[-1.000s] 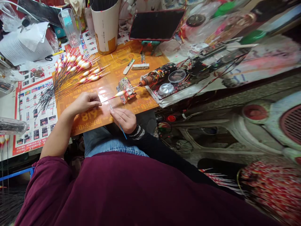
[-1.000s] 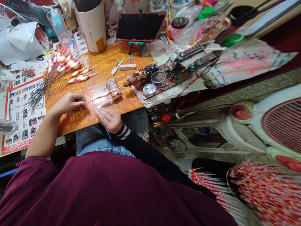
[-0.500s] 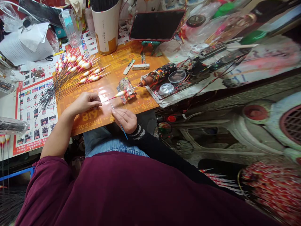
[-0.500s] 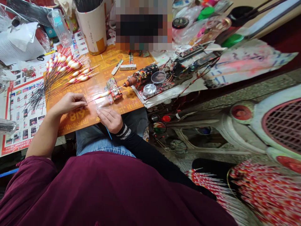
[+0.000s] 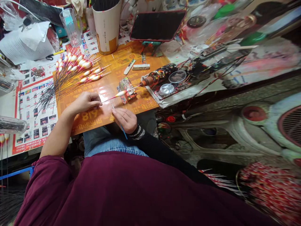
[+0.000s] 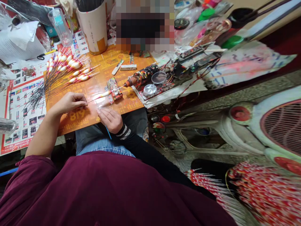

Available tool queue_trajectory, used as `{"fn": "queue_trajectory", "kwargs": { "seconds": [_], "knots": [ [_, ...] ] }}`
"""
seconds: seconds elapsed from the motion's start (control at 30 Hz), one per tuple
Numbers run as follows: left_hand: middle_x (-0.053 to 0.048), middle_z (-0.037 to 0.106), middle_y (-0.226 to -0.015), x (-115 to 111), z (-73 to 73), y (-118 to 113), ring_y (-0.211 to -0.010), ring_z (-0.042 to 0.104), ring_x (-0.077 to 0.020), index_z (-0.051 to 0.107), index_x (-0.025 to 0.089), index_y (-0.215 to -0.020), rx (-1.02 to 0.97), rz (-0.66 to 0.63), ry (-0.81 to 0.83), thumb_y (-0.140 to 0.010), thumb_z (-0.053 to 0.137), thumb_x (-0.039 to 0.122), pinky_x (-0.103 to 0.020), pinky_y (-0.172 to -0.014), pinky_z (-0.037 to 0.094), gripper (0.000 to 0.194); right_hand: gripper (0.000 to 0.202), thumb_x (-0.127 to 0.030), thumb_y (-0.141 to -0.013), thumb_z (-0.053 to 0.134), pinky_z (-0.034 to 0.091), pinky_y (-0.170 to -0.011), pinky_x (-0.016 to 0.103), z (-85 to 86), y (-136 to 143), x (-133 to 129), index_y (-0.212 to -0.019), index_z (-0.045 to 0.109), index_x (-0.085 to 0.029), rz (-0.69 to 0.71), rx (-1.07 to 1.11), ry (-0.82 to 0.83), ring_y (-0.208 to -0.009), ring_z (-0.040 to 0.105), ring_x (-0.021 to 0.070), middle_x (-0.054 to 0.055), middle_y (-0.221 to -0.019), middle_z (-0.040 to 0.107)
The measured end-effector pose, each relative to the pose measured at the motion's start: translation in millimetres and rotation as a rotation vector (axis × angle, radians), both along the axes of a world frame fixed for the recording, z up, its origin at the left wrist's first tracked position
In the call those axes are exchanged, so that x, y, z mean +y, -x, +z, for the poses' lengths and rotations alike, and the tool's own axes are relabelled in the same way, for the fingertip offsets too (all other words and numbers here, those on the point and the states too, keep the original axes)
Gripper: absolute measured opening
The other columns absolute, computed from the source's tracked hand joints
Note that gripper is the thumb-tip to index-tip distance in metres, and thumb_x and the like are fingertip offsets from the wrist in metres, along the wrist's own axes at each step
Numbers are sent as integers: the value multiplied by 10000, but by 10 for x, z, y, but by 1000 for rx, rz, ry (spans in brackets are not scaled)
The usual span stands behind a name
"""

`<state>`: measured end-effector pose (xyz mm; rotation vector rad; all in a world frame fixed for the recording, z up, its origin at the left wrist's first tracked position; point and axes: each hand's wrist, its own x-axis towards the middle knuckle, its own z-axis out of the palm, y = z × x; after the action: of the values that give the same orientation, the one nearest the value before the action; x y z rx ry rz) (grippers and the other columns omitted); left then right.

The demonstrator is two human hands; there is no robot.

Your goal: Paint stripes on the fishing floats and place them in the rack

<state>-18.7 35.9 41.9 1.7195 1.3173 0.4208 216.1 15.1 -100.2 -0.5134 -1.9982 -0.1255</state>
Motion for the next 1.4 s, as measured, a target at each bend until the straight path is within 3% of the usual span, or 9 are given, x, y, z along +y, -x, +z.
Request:
{"fn": "queue_trajectory", "kwargs": {
  "seconds": [0.13,0.6,0.9,1.07,1.2,1.3,1.4],
  "knots": [
    [4,617,-592,7,-3,2,-487,500,-54,643,152,-754,2,-2,-1,-842,662,301,-193,-478,368,174,348,-141,-957,553,629,-905,371,-19,-3,1,-1297,625,-136,7,-25,56,-1087,708,213,138,-1121,742],
    [-1,625,-606,4,-1,6,-504,513,-62,641,156,-760,1,-16,-14,-851,654,309,-197,-499,382,179,474,-100,-926,593,623,-928,369,10,18,10,-1397,555,-131,71,84,0,-1109,696,219,145,-1118,739],
    [-1,620,-601,14,-60,11,-522,522,-69,629,152,-762,15,0,-116,-860,645,281,-197,-523,386,162,455,-128,-935,570,637,-843,313,-7,-26,41,-1388,563,-174,186,201,17,-987,723,180,100,-1029,758],
    [-7,627,-615,-4,7,105,-551,554,-80,625,146,-757,38,4,-143,-861,652,298,-205,-561,416,186,394,-143,-933,540,642,-783,305,0,-77,54,-1317,616,-187,219,183,21,-900,738,173,92,-988,762],
    [-15,616,-624,15,82,318,-584,582,-110,618,161,-812,106,214,-268,-898,605,297,-234,-606,446,161,367,-146,-934,525,644,-750,301,35,-101,61,-1285,627,-180,219,154,12,-874,743,174,88,-960,762],
    [-44,636,-719,83,68,531,-694,576,-147,610,181,-826,326,411,-495,-909,583,265,-273,-674,433,121,430,-120,-910,544,638,-760,301,69,-103,65,-1337,592,-147,259,172,-2,-886,742,180,104,-965,761],
    [-92,661,-875,163,-1,717,-838,560,-199,614,188,-816,532,496,-587,-915,589,288,-316,-755,413,142,432,-117,-904,544,636,-775,304,80,-102,70,-1332,597,-144,274,172,-1,-894,743,180,108,-973,762]
  ]
}}
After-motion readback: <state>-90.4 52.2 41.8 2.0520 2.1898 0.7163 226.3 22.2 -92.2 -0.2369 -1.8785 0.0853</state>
